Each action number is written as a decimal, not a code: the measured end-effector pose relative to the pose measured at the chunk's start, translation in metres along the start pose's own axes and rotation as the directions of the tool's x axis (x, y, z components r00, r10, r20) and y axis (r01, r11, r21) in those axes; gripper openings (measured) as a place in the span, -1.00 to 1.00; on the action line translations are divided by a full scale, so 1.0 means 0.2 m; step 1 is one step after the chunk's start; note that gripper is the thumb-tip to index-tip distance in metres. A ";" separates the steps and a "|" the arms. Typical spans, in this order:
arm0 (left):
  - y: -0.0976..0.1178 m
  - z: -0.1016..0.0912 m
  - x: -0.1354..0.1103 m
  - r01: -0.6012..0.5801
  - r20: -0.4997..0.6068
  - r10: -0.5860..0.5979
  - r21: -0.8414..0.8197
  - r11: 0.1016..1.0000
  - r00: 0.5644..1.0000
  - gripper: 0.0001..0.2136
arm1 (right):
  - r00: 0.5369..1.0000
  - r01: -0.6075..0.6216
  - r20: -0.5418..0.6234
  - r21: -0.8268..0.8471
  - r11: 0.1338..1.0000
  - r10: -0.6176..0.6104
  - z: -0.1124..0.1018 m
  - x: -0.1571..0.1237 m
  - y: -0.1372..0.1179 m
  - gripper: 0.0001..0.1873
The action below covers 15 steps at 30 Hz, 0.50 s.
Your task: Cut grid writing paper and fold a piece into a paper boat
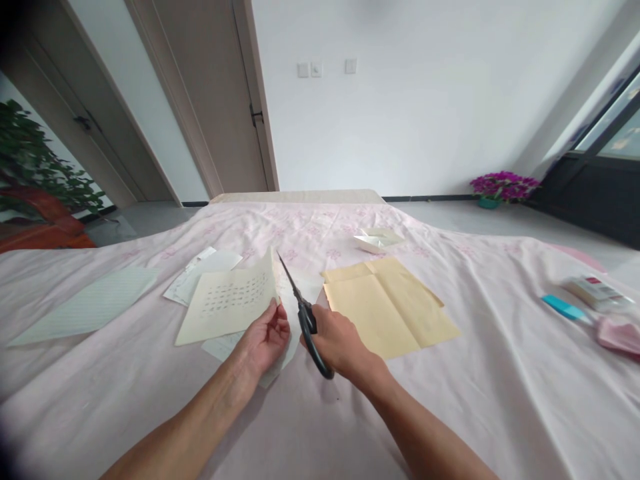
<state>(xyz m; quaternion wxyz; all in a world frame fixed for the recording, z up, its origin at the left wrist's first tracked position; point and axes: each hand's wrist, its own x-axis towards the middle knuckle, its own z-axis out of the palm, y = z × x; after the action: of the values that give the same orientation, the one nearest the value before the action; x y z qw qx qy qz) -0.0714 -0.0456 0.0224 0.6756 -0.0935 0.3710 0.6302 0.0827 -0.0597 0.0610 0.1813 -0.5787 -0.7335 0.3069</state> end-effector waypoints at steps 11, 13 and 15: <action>-0.03 -0.05 0.00 0.165 0.194 -0.156 -0.029 0.986 0.968 -0.85 | 0.983 0.144 -0.143 0.218 0.965 -0.114 0.09 0.12 -0.02 -0.81; -0.04 -0.06 0.01 0.203 0.217 -0.189 -0.043 0.978 0.958 -0.85 | 0.977 0.192 -0.161 0.358 0.914 -0.142 0.10 0.14 -0.04 -0.80; -0.04 -0.06 0.02 0.218 0.206 -0.202 -0.058 0.974 0.957 -0.85 | 0.973 0.215 -0.177 0.436 0.874 -0.151 0.11 0.16 -0.05 -0.79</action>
<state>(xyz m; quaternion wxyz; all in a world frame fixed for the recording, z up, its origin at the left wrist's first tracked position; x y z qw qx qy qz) -0.0698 -0.0522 0.0089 0.7682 -0.0958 0.2640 0.5753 0.0536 -0.0350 0.0491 0.3890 -0.4681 -0.6794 0.4098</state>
